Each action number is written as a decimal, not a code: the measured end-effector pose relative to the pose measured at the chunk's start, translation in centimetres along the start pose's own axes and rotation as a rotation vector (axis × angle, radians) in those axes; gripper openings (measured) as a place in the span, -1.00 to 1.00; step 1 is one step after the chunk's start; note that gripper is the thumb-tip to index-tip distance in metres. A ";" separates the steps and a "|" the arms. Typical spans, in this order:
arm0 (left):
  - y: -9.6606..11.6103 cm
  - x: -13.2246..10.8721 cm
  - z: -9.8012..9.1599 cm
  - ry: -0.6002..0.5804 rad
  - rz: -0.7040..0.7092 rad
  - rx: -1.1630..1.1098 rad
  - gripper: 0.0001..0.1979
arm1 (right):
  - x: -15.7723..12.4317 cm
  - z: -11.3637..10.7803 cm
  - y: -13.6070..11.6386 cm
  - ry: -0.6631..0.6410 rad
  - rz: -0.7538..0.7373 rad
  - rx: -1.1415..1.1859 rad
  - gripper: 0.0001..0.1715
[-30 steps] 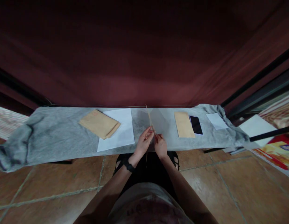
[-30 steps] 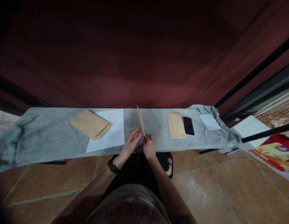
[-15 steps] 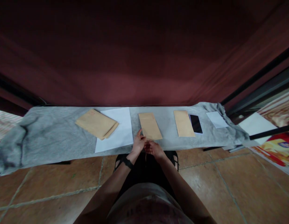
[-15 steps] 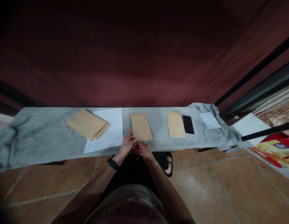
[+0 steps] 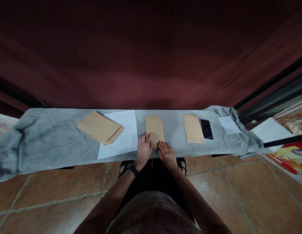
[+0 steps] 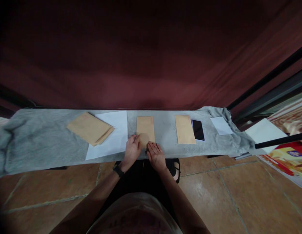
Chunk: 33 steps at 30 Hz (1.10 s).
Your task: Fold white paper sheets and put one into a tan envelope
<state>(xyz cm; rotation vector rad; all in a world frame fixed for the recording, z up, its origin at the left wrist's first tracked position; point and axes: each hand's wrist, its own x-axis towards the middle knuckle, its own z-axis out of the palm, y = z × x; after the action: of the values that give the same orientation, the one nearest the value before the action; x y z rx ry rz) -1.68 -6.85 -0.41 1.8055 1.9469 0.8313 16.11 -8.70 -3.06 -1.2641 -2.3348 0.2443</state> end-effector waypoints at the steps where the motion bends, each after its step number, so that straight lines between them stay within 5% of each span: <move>1: 0.2 0.3 0.3 -0.017 0.072 0.020 -0.50 | -0.1 0.2 0.0 0.010 0.001 -0.009 -0.47; 6: 0.6 3.2 2.3 -0.190 0.238 0.153 -0.46 | -0.1 0.6 0.1 0.039 0.005 -0.012 -0.50; 17: 0.8 10.2 4.2 -0.218 0.325 0.257 -0.36 | 0.2 0.4 0.0 0.046 0.019 0.026 -0.48; 27: 0.6 13.4 4.5 -0.252 0.364 0.281 -0.37 | 0.3 0.4 0.0 0.038 0.013 0.011 -0.44; 33: 0.5 13.4 4.3 -0.254 0.385 0.302 -0.39 | 0.3 0.3 -0.2 0.037 0.023 0.012 -0.48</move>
<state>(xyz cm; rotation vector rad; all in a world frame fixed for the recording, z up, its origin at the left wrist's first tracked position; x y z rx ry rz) -0.20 7.07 -1.62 2.3814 1.6557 0.3950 15.71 -8.50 -3.11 -1.2796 -2.2859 0.2398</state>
